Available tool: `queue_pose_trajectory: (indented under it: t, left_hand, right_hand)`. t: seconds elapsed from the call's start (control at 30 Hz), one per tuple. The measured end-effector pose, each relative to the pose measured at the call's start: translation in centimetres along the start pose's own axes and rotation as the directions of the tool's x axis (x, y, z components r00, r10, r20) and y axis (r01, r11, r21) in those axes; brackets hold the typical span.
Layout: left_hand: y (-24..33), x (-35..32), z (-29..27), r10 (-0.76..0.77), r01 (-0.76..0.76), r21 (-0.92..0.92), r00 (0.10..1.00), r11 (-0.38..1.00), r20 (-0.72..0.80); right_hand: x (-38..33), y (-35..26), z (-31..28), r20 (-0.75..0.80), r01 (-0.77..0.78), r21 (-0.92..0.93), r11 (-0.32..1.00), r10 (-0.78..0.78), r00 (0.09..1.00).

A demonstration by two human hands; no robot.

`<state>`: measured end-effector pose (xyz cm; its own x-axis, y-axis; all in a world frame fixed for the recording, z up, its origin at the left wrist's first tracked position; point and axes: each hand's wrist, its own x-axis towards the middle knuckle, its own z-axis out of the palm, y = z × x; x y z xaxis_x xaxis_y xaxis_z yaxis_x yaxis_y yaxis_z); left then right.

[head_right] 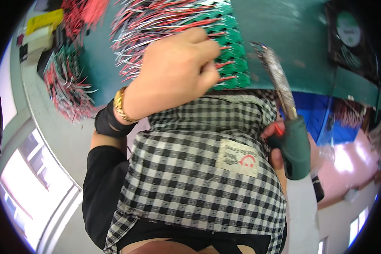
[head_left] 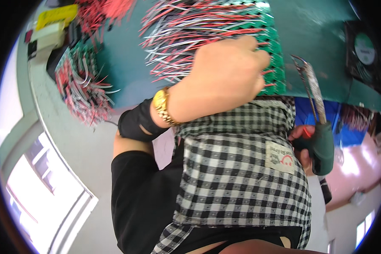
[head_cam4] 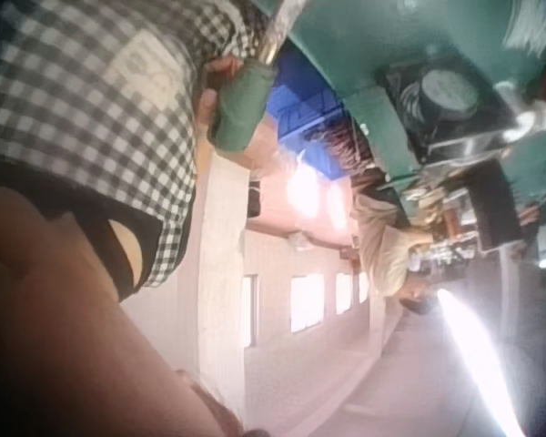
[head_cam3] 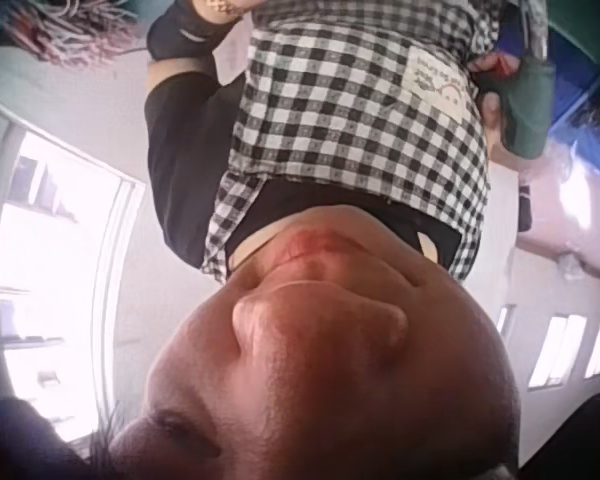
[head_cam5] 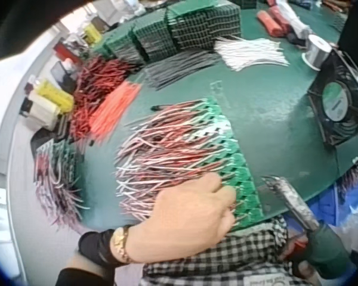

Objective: The person solders multiple color-coded wires onto small green printed circuit boards on an assembly line. This is done using a soldering iron and solder wire, with a fume extractor fan in use.

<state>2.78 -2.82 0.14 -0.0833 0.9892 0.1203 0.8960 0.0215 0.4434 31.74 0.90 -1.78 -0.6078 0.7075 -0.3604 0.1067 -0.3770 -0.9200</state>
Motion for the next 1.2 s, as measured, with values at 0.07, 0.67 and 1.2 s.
queue_pose_trajectory:
  t: [0.07, 0.67, 1.2]
  left_hand:
    - [0.0, 0.0, 0.0, 0.028, -0.028, -0.009, 0.999, 1.000, 0.016]
    - [-3.3, 0.2, -7.1, -0.248, 0.275, -0.018, 0.835, 0.961, -0.492]
    - [0.4, -0.4, 1.1, 0.040, -0.065, -0.244, 0.993, 0.968, -0.107]
  right_hand:
    - [-0.2, 0.5, 0.0, 0.063, 0.059, 0.064, 0.996, -0.063, 0.996]
    - [-0.6, -0.8, -1.0, -0.085, -0.264, -0.100, 0.959, 0.256, 0.963]
    - [-3.5, 0.7, -0.5, -0.041, -0.062, -0.012, 0.998, 0.061, 0.997]
